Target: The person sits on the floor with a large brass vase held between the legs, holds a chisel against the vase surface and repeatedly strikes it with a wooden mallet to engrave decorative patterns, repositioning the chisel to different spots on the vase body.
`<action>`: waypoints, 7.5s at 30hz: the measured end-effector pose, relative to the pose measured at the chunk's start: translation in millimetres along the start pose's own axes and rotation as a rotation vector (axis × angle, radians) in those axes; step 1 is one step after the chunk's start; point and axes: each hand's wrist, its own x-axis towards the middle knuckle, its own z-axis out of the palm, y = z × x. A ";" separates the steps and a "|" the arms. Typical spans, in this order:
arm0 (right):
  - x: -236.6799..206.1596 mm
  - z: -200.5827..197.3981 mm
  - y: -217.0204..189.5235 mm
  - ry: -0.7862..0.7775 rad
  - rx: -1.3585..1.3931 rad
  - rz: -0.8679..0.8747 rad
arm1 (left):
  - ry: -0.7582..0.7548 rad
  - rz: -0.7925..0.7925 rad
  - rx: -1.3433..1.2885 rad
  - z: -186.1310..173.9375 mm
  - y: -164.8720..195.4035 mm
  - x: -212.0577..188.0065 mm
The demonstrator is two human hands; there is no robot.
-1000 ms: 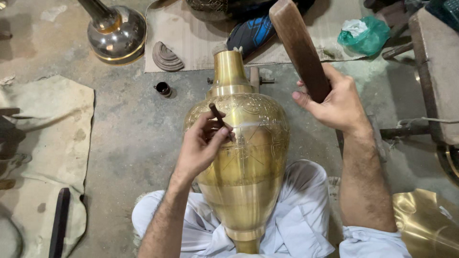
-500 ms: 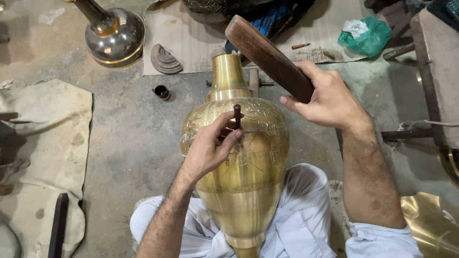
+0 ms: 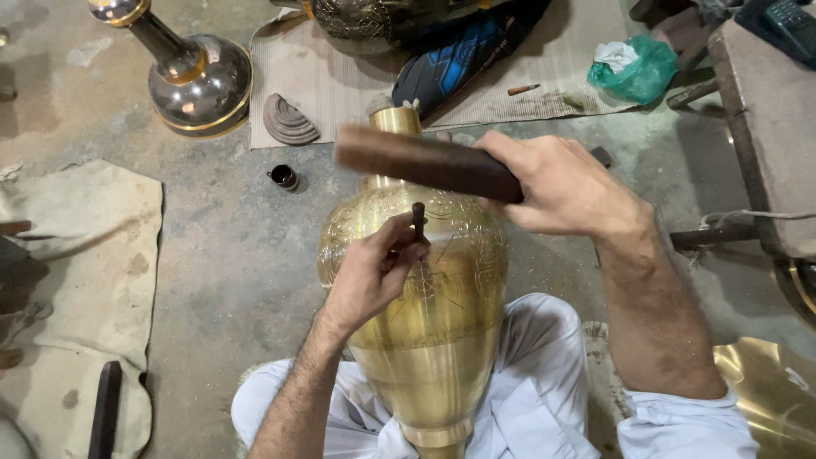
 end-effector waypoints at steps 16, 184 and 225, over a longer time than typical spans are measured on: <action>-53.7 84.1 36.6 0.353 0.857 0.254 | 0.399 -0.101 -0.606 18.5 -47.6 -79.0; -45.6 70.1 67.8 0.373 0.866 0.296 | -0.650 -0.083 0.277 1.4 21.2 105.7; -50.5 76.6 78.1 0.226 0.372 0.270 | -0.604 0.008 0.215 -1.0 6.7 97.7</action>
